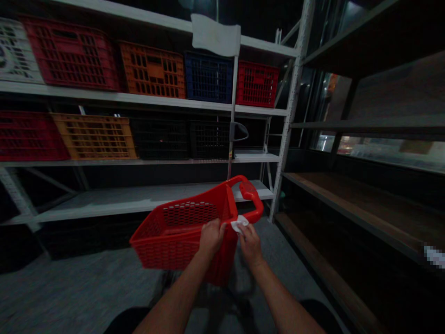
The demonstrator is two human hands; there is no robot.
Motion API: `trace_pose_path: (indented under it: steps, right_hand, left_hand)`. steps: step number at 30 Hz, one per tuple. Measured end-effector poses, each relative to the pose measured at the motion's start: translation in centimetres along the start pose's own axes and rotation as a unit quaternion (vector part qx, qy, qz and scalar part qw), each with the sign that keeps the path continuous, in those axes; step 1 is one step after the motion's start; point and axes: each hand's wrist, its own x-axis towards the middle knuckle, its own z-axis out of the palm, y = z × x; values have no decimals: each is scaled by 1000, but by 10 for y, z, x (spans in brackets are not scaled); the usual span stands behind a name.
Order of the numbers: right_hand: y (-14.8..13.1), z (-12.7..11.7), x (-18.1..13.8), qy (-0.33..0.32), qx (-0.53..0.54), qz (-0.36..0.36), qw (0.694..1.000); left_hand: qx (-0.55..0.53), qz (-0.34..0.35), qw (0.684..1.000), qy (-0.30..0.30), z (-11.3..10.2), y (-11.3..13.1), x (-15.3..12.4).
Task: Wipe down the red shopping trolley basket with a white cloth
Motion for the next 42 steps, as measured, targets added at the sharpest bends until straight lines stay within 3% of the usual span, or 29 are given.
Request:
trace_pose_path:
  steps: [4,7,14,18,23,25,29,34,37,42]
  right_hand:
    - [9,-32,24,112,-19,36,993]
    - [3,-37,29,117,-13,45,992]
    - [-21,-4,5,-53,33,-64,996]
    - [-19,-28,18,-81,25,-90,992]
    - [-7,-72,58,-43,-22,-8,999]
    - [-5,-77,73,-71,-33,14,997]
    - [-19,-70,93,-223,-94,8,970]
    - [-26,-69,118,-386,-126,-99,908]
    - [-7,-72,139,-423,-81,-152,890]
    - [-1,-72,144,-404,-54,-141,902]
  left_hand:
    - [4,-2,1000,0,-1,-6,-1]
    - [6,-7,1000,2,-2,-8,-2]
    - [9,-13,1000,7,-6,-15,-3]
    - [11,-8,1000,3,-11,-22,-6]
    - [19,-23,1000,8,-18,-19,-7]
    - [20,-24,999,20,-20,-9,-5]
    - [18,-3,1000,18,-24,17,4]
    - [43,-64,997,-6,-26,19,8]
    - [39,-64,997,-4,-27,7,4]
    - [23,-66,998,10,-31,-5,-3]
